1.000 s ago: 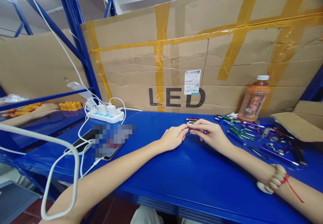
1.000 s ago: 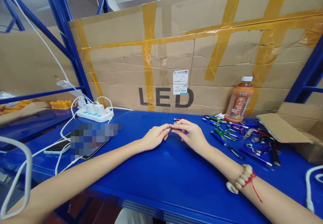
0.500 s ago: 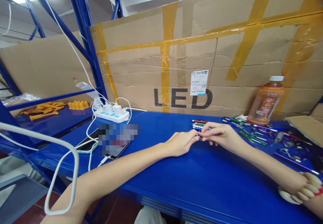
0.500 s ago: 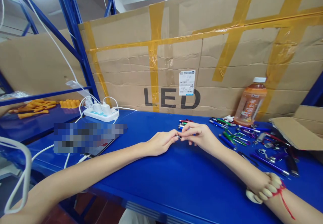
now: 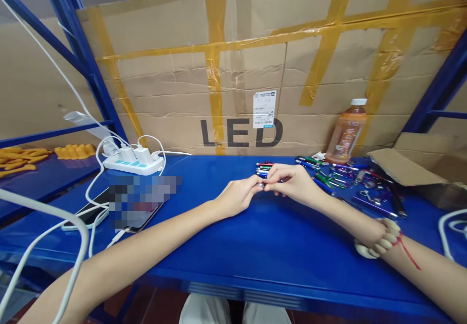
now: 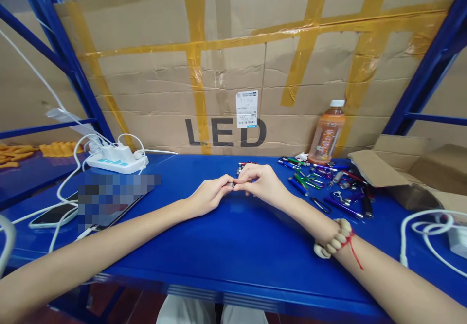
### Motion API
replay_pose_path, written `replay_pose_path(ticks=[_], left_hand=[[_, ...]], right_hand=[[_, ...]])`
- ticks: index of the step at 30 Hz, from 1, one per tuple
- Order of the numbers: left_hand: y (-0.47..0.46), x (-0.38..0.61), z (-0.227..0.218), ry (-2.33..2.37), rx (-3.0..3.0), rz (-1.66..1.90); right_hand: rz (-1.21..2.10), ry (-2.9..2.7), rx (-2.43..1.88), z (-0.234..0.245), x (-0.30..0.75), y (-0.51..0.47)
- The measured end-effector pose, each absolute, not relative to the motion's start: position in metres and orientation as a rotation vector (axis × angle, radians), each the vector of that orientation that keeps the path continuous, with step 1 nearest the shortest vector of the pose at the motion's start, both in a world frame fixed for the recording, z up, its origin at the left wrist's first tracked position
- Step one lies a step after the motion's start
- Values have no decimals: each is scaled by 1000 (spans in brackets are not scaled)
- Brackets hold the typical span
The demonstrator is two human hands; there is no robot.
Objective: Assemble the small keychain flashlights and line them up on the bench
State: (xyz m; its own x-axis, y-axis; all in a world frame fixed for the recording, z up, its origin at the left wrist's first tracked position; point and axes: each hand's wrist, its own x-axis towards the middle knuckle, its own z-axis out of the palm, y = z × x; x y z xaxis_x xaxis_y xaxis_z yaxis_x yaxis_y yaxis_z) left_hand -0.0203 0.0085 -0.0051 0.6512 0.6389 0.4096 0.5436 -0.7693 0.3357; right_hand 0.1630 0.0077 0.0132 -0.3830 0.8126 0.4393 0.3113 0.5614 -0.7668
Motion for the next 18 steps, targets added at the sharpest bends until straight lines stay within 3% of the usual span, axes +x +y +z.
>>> replay_pose_path(ticks=[18], left_hand=[[9, -18, -7, 1117, 2692, 941]], right_hand=[[846, -1681, -1166, 0, 148, 4]])
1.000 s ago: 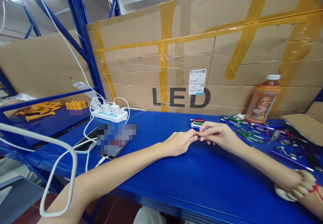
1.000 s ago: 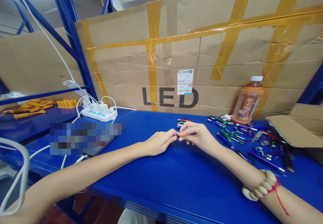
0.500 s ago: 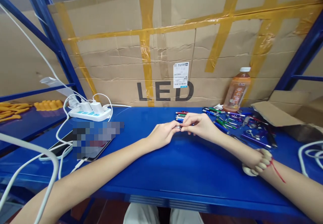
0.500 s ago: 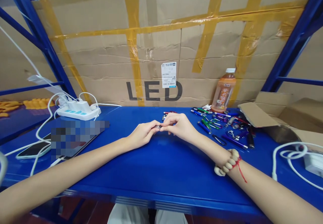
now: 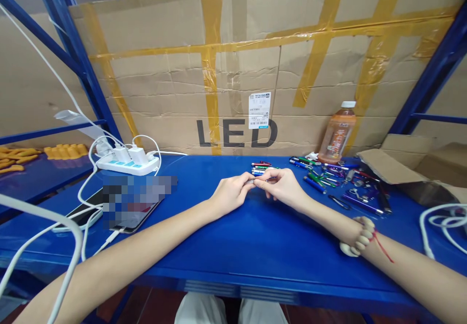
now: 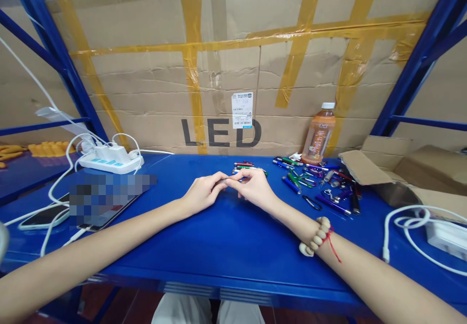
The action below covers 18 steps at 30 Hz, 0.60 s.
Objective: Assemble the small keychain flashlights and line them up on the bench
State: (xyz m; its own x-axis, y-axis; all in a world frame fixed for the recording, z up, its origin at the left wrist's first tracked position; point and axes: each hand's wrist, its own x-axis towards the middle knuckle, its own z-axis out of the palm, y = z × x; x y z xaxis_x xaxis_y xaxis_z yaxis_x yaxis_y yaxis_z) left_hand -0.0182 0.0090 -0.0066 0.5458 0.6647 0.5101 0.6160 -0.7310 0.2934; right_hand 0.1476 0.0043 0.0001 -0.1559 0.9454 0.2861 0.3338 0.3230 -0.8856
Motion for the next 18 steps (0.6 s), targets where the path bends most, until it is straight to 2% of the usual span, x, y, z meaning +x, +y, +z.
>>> replay_pose_path(ticks=[18], left_hand=[[12, -17, -1, 1234, 2528, 858]], right_hand=[[1007, -1648, -1082, -5, 150, 15]])
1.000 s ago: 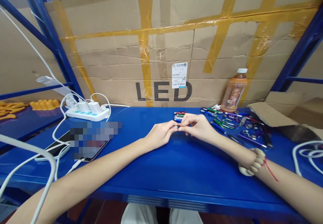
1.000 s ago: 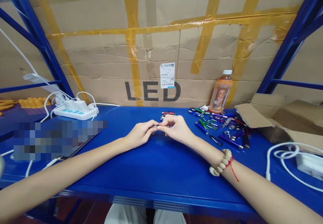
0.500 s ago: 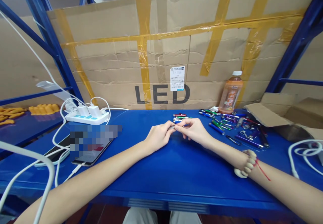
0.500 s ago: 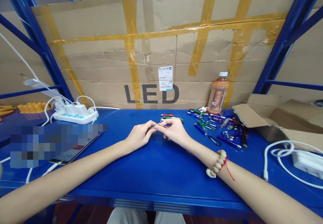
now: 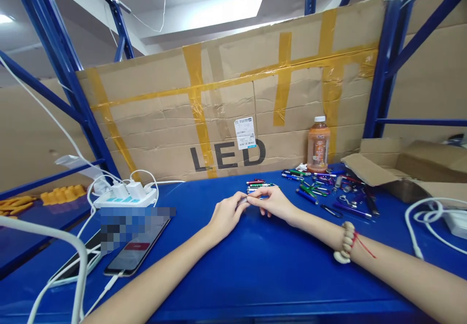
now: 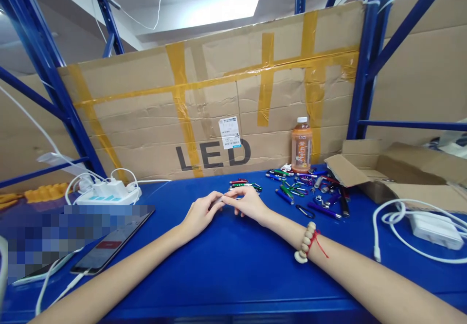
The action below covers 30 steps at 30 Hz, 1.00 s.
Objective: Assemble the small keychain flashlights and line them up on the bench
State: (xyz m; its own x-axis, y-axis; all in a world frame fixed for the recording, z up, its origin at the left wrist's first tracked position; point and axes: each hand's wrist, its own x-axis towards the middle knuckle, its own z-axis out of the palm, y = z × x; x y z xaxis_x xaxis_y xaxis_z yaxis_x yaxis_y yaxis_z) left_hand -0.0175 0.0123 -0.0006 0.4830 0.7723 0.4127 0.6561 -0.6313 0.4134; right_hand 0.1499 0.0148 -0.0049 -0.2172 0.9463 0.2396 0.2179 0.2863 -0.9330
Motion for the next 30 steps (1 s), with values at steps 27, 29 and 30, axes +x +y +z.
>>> replay_pose_path(ticks=[27, 29, 30], left_hand=[[36, -17, -13, 1147, 1972, 1144], [33, -16, -11, 1150, 1972, 1158], [32, -16, -10, 1139, 1975, 1162]], right_hand=[[81, -2039, -1225, -5, 162, 21], [162, -1901, -1131, -6, 159, 22], [208, -1843, -1112, -7, 158, 22]])
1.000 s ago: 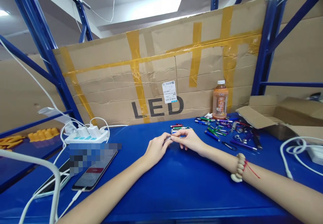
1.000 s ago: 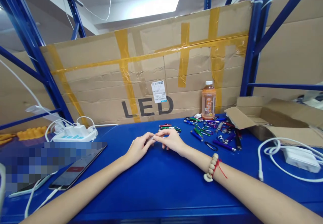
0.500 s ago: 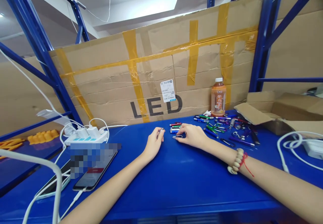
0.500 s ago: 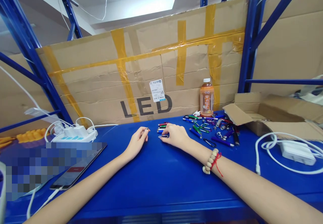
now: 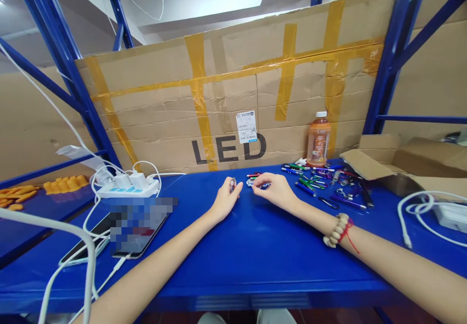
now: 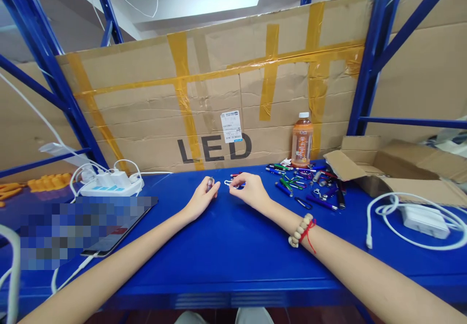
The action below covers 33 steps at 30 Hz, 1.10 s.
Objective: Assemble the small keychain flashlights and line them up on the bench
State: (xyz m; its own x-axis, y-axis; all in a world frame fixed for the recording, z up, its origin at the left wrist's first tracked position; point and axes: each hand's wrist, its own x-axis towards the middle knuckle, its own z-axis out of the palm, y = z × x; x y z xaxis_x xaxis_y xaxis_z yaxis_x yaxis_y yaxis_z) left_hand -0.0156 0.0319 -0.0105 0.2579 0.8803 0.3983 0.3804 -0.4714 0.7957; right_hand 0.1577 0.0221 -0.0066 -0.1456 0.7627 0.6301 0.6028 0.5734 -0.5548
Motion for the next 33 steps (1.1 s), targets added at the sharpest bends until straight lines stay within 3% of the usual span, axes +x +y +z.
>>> replay_pose_path(ticks=[13, 29, 33], left_hand=[[31, -14, -9, 776, 1802, 1004], [34, -14, -9, 790, 1709, 981], [35, -14, -10, 792, 1715, 979]], right_hand=[[1134, -1534, -895, -7, 146, 18], [1413, -1475, -893, -4, 149, 15], [1357, -1462, -899, -8, 150, 19]])
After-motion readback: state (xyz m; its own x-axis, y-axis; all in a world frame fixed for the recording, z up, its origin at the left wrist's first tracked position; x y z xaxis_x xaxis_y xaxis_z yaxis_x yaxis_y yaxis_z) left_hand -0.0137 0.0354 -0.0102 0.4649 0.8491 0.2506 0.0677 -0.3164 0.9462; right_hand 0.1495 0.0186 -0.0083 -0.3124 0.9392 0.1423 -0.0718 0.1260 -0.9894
